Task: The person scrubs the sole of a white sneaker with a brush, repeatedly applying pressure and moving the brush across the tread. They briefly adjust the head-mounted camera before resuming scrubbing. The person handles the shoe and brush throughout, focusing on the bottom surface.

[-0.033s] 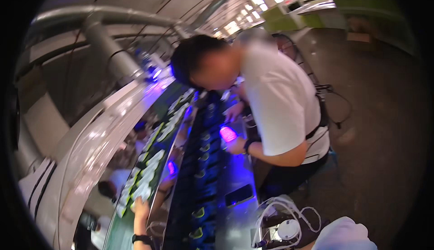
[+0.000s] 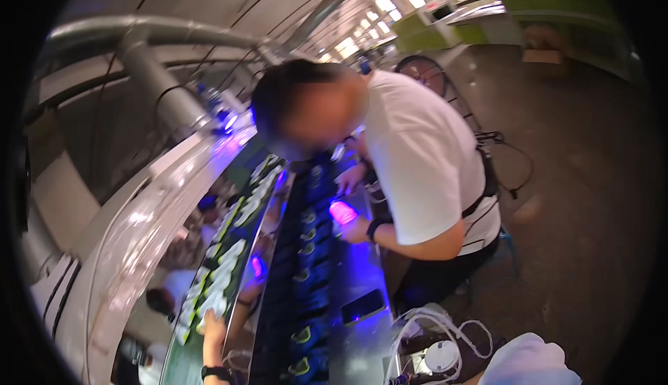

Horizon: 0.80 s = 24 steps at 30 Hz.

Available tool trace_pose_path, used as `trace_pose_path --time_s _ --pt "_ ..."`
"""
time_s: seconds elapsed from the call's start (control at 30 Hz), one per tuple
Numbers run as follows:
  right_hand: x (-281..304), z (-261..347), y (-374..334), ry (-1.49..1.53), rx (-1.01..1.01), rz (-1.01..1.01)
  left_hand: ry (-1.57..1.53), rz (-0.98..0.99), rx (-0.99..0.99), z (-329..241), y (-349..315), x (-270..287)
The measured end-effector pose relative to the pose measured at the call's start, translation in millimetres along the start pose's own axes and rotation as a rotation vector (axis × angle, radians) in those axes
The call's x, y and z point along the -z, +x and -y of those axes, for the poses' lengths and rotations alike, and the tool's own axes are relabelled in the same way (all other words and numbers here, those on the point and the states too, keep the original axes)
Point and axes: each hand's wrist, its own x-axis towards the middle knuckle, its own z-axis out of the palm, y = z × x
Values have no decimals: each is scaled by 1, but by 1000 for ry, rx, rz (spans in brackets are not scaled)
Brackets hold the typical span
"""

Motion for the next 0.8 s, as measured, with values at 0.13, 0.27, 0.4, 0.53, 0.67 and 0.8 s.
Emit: trace_pose_path --time_s 0.13,0.27,0.4,0.53,0.67,0.8 --pt "14 18 1 -29 73 -58 -213 209 45 -16 51 -28" --pt "23 30 4 -27 131 -91 86 103 254 -73 46 33" --pt "23 34 -1 -44 210 -123 19 -33 154 -109 37 61" --pt "5 62 3 -67 329 -130 -144 -96 -31 -169 6 86" --pt "1 54 -6 -76 340 -137 -299 -66 -192 -227 -45 107" --pt "8 21 -32 -62 276 -178 -443 7 -304 -273 -105 115"
